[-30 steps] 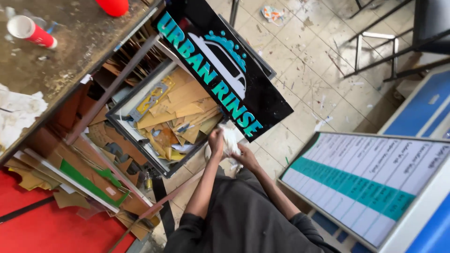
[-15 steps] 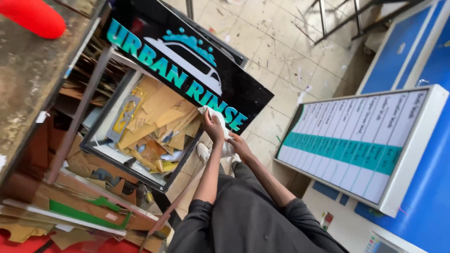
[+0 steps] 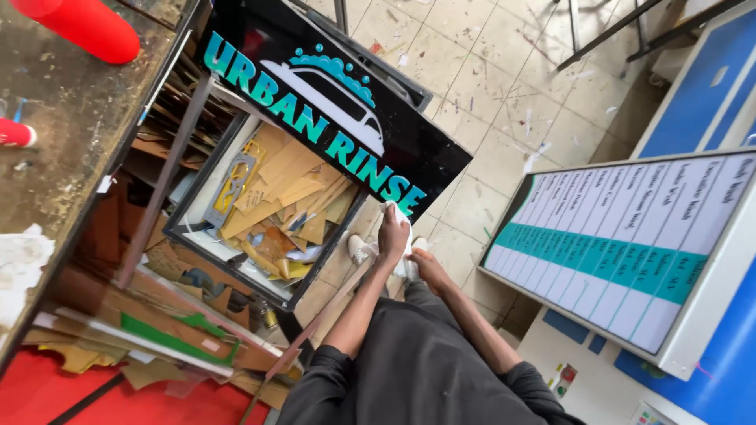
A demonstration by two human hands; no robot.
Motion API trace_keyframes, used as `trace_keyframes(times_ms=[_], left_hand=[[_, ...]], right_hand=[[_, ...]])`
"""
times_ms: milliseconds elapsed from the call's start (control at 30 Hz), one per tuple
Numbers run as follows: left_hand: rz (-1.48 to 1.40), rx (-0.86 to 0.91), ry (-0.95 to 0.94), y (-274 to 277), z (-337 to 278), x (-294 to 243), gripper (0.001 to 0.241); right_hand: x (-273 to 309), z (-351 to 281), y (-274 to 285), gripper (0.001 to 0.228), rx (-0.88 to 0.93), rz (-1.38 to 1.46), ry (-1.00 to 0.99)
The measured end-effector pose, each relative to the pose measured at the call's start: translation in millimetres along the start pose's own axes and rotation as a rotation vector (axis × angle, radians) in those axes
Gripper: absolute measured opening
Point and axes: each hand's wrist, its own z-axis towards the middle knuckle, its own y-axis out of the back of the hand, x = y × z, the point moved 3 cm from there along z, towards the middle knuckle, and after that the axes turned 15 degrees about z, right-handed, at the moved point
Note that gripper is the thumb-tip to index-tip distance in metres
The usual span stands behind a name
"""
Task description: Cleaning a black acrylic sign with a cloth and spray bottle
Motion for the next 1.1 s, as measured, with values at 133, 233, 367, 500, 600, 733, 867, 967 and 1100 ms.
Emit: trace_keyframes(times_ms=[133,233,367,500,600,733,867,967,1100], left_hand=[[-0.052,0.249,0.337,1,22,47,0.045],[-0.163,0.033,0.304,24,46,32,0.031],[0.014,-0.178,0.065,32,62,9,0.036],[0.271,-0.134,-0.059,38,45,-6,0.043],[0.39,-0.06,-0.169,39,55,3,0.045],[0.487,0.076,-0.294,30,67,20,0.034],[0.651,0.33,-0.475,45,101,23,0.04],[0.607,0.4,-0.537,91,101,-3,0.038],[0.671,0.412,-0.556,55,105,24,0.044]], right_hand=[[22,-42,-37,0.016,0.058,0.108,0.038],[47,-34,-57,0.02,0.11,0.07,0.092],[65,-37,-78,0.028,0.129,-0.001,0.161],[54,-19,-62,0.033,0.068,-0.122,0.188],[48,-20,-62,0.03,0.057,-0.039,0.162],[38,-30,-53,0.025,0.055,-0.024,0.168],[31,10,-49,0.031,0.057,-0.022,0.196],[52,-9,-65,0.028,0.08,-0.028,0.195],[67,-37,-74,0.033,0.074,-0.006,0.187]])
